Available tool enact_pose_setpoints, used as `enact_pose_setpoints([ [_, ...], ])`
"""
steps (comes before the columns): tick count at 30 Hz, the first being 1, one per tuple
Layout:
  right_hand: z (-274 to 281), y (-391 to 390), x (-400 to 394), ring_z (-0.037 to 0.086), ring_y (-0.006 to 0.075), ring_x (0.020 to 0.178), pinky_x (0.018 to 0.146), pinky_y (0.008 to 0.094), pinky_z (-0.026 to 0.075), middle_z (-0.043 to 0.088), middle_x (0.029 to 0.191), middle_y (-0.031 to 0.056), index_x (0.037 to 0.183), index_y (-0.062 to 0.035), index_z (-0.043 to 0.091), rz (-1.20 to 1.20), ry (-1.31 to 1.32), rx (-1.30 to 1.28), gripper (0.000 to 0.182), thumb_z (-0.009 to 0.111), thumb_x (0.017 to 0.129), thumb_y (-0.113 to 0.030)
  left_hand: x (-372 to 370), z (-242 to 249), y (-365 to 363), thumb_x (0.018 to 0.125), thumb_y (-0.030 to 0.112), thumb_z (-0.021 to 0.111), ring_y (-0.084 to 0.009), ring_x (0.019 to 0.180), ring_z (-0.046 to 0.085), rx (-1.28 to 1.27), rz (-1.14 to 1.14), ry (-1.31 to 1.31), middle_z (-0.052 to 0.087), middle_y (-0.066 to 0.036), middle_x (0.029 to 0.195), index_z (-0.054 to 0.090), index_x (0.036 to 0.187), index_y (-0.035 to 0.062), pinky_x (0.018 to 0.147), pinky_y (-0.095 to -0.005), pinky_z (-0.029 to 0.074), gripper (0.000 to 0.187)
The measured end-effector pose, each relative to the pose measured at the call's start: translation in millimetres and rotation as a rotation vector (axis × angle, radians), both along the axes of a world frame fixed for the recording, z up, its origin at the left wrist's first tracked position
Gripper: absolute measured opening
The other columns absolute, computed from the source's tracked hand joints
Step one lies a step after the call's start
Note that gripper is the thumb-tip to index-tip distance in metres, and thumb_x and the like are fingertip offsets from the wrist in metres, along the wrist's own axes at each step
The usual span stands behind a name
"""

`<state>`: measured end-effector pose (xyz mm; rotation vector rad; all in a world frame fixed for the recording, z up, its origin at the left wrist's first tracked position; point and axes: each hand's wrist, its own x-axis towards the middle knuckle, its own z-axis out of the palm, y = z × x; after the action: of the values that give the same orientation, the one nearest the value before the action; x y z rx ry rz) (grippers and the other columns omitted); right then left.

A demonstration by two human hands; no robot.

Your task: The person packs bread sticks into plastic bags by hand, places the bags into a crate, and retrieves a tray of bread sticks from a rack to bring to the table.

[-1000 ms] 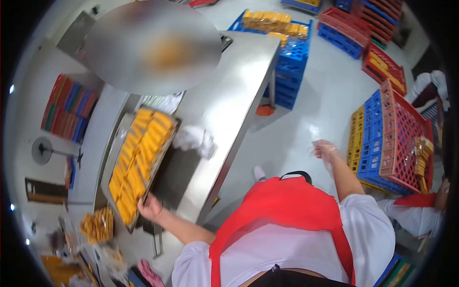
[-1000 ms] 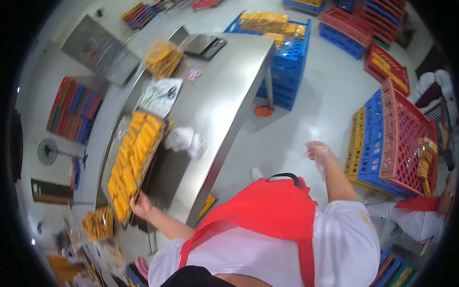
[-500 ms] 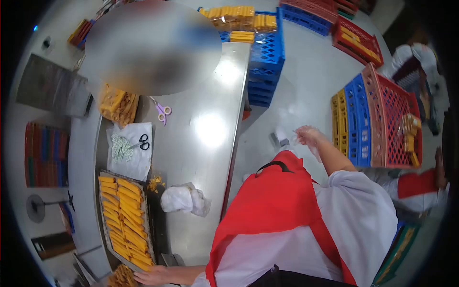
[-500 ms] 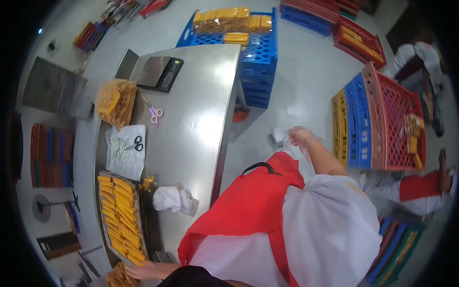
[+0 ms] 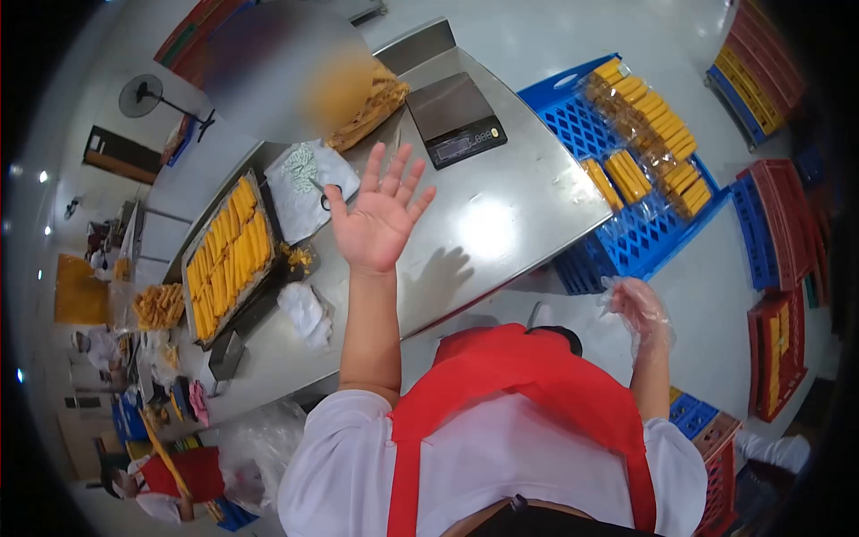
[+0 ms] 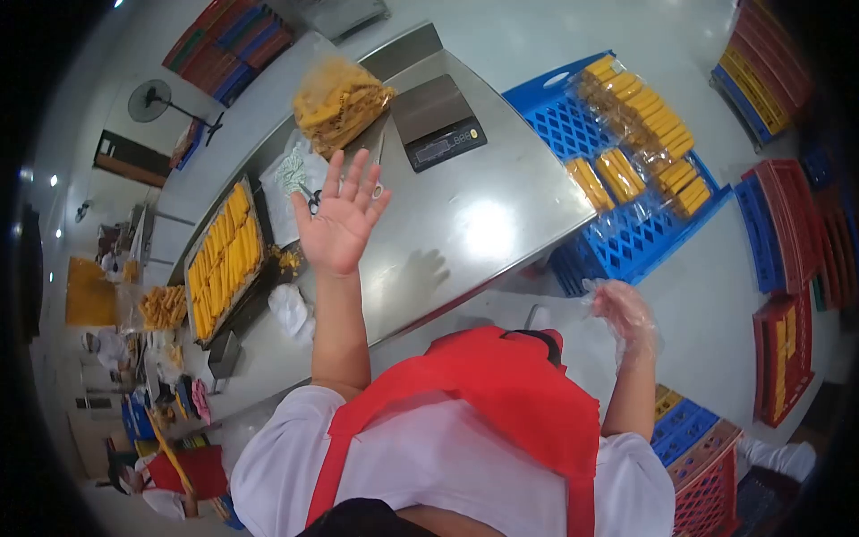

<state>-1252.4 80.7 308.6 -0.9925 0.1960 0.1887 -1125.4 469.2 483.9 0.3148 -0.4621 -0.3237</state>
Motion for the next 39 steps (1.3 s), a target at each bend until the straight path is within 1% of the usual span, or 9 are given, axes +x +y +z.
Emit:
enact_pose_setpoints([
  [6, -6, -38, -13, 0.054, 0.0161, 0.061, 0.057, 0.0285, 0.045, 0.057, 0.071, 0.0058, 0.089, -0.0019, 0.057, -0.074, -0.053, 0.032, 0.018, 0.055, 0.080, -0.018, -34, -40, -17, 0.086, 0.045, 0.036, -0.0315, 0.120, 0.029, 0.176, 0.058, 0.187, 0.031, -0.017, 0.131, 0.041, 0.120, 0.0099, 0.097, -0.0499, 0.024, 0.050],
  [9, -5, -31, -10, 0.054, 0.0157, 0.062, 0.057, 0.0285, 0.045, 0.057, 0.072, 0.0052, 0.091, -0.0021, 0.056, -0.154, -0.044, 0.082, 0.018, 0.054, 0.081, -0.017, -26, -57, -19, 0.084, 0.027, 0.051, -0.0239, 0.111, 0.041, 0.524, 0.271, 0.162, 0.047, -0.010, 0.118, 0.058, 0.087, 0.0133, 0.093, -0.0416, 0.033, 0.016],
  [13, 14, -14, 0, 0.053, 0.0127, 0.063, 0.057, 0.0248, 0.044, 0.056, 0.072, 0.0038, 0.090, -0.0031, 0.057, -0.147, -0.027, 0.015, 0.016, 0.054, 0.082, -0.016, -17, -68, 3, 0.084, 0.023, 0.050, -0.0208, 0.106, 0.045, 0.630, 0.326, 0.123, 0.050, -0.010, 0.112, 0.057, 0.088, 0.0115, 0.091, -0.0359, 0.034, 0.014],
  [15, 23, -4, 1, 0.052, 0.0102, 0.064, 0.057, 0.0219, 0.042, 0.056, 0.074, 0.0026, 0.089, -0.0040, 0.057, -0.144, -0.060, 0.023, 0.015, 0.054, 0.082, -0.017, -10, -65, 17, 0.083, 0.017, 0.052, -0.0177, 0.101, 0.047, 1.261, 0.756, -0.120, 0.052, -0.010, 0.108, 0.058, 0.091, 0.0079, 0.088, -0.0298, 0.035, 0.014],
  [20, 41, -11, 2, 0.054, 0.0143, 0.063, 0.061, 0.0269, 0.046, 0.055, 0.071, 0.0038, 0.092, -0.0023, 0.056, -0.137, -0.065, -0.030, 0.020, 0.055, 0.080, -0.018, 9, -62, 17, 0.074, 0.012, 0.061, -0.0205, 0.119, 0.032, 1.411, 0.952, -0.072, 0.046, -0.008, 0.119, 0.055, 0.105, 0.0086, 0.092, -0.0379, 0.029, 0.031],
  [28, 59, -25, -45, 0.054, 0.0132, 0.064, 0.058, 0.0263, 0.042, 0.057, 0.073, 0.0052, 0.090, -0.0037, 0.057, -0.317, 0.143, 0.004, 0.024, 0.061, 0.077, -0.023, 84, -79, -64, 0.085, 0.011, 0.041, -0.0142, 0.083, 0.050, 1.332, 0.492, -0.262, 0.057, -0.007, 0.100, 0.034, 0.125, 0.0068, 0.080, -0.0289, 0.037, 0.041],
  [34, 14, -93, -86, 0.053, 0.0134, 0.063, 0.057, 0.0274, 0.042, 0.057, 0.071, 0.0052, 0.094, -0.0043, 0.054, -0.551, 0.172, 0.160, 0.024, 0.059, 0.079, -0.022, 73, -62, -267, 0.080, 0.002, 0.042, -0.0233, 0.108, 0.042, 1.419, 0.059, -0.835, 0.036, -0.016, 0.125, 0.025, 0.130, 0.0056, 0.081, -0.0302, 0.039, 0.053],
  [36, 1, -119, -102, 0.055, 0.0139, 0.067, 0.060, 0.0280, 0.044, 0.057, 0.074, 0.0055, 0.098, -0.0041, 0.052, -0.592, 0.182, 0.212, 0.025, 0.058, 0.079, -0.021, 66, -68, -341, 0.079, 0.014, 0.053, -0.0234, 0.101, 0.048, 1.354, -0.280, -0.652, 0.046, -0.014, 0.118, 0.025, 0.130, 0.0042, 0.082, -0.0296, 0.039, 0.060],
  [39, -9, -146, -127, 0.057, 0.0144, 0.066, 0.063, 0.0287, 0.046, 0.058, 0.075, 0.0054, 0.100, -0.0044, 0.053, -0.787, 0.245, 0.198, 0.025, 0.057, 0.080, -0.019, 88, -135, -440, 0.078, 0.025, 0.056, -0.0278, 0.101, 0.049, 1.502, -0.210, -1.114, 0.051, -0.018, 0.110, 0.039, 0.121, 0.0017, 0.087, -0.0329, 0.038, 0.052],
])
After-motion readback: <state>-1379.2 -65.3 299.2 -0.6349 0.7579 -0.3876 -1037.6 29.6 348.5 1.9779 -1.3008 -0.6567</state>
